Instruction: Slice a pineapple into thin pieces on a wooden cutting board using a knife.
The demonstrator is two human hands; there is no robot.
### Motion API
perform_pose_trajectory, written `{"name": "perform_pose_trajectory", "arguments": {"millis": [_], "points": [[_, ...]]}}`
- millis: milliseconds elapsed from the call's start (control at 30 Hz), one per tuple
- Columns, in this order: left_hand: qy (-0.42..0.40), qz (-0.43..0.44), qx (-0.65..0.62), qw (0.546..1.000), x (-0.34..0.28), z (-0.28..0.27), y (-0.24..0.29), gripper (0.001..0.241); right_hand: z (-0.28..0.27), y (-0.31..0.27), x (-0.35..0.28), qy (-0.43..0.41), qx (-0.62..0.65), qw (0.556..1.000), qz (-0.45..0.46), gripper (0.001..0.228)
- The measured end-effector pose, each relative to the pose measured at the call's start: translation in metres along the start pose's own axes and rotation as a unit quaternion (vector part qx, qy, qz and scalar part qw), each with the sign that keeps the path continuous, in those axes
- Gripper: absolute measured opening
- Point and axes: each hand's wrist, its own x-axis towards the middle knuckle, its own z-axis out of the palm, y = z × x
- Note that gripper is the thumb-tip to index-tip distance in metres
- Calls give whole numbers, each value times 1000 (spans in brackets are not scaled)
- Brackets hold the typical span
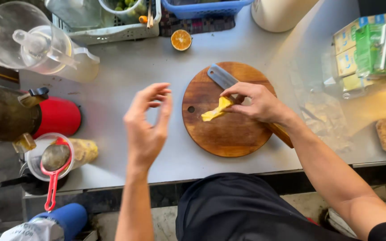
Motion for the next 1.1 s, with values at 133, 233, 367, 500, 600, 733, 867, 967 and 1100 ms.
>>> {"name": "perform_pose_trajectory", "arguments": {"millis": [133,233,367,500,600,733,867,967,1100], "points": [[-73,-36,72,994,-44,67,-65,25,1,-10,-27,-19,-48,999,-6,34],[-87,-40,96,991,-56,92,-81,26,-14,3,-68,23,-180,983,35,38],[-117,-30,159,980,-68,128,-100,16,-2,25,-117,55,-261,957,114,59],[-8,-88,138,987,-60,146,-92,14,6,33,-138,102,-276,939,178,62],[67,-191,91,975,-52,156,-99,34,4,27,-146,120,-239,946,185,54],[37,-229,130,964,-40,163,-117,51,6,11,-150,145,-167,954,203,40],[14,-226,155,962,-29,163,-123,40,13,-8,-154,175,-67,943,274,41],[-13,-188,154,970,-28,155,-141,41,30,-12,-160,203,-49,938,278,43],[-135,-86,103,982,-29,140,-162,45,56,-28,-162,241,-41,928,280,43]]}}
